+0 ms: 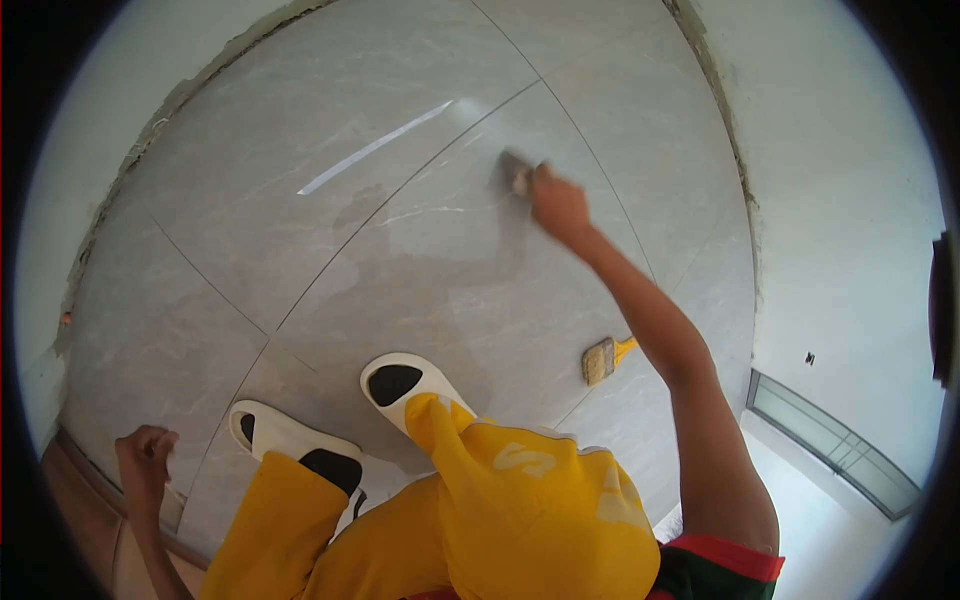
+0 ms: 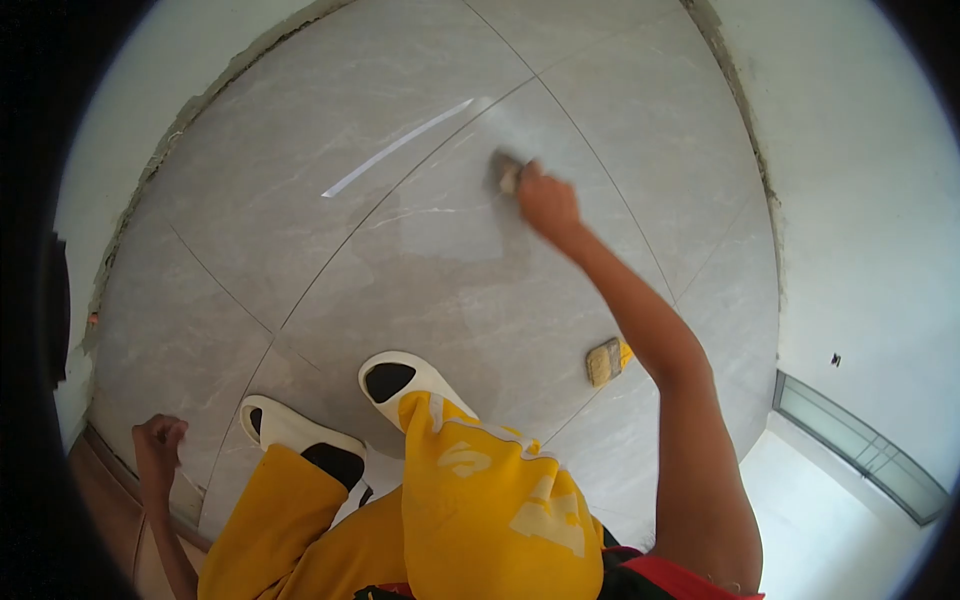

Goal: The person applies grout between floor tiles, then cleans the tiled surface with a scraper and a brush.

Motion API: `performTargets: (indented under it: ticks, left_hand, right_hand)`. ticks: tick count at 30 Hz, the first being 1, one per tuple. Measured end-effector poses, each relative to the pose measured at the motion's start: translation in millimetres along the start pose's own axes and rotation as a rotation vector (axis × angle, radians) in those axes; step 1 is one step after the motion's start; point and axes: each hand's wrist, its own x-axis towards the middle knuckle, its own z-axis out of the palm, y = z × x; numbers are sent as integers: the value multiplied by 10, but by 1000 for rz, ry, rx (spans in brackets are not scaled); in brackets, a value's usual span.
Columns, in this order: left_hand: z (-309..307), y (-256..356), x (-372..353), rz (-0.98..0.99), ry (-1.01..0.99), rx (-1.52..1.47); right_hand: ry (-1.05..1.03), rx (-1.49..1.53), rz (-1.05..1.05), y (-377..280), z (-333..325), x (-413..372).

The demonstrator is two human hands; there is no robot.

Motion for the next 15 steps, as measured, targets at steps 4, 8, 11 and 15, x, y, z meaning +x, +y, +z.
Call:
performTargets:
  ticks: [4, 8, 11, 15]
  left_hand:
    - [147, 78, 54, 442, 210, 116]
    - [318, 1344, 17, 901, -68, -167]
    - [946, 2057, 204, 837, -315, -517]
    - [1584, 2820, 539, 624, -35, -1103]
  right_hand:
    - [16, 112, 202, 308, -39, 361]
    - [-3, 538, 98, -969, -669, -217]
    - [-173, 881, 18, -1649, -1101, -746]
    - [32, 1457, -395, -1479, -1032, -1304]
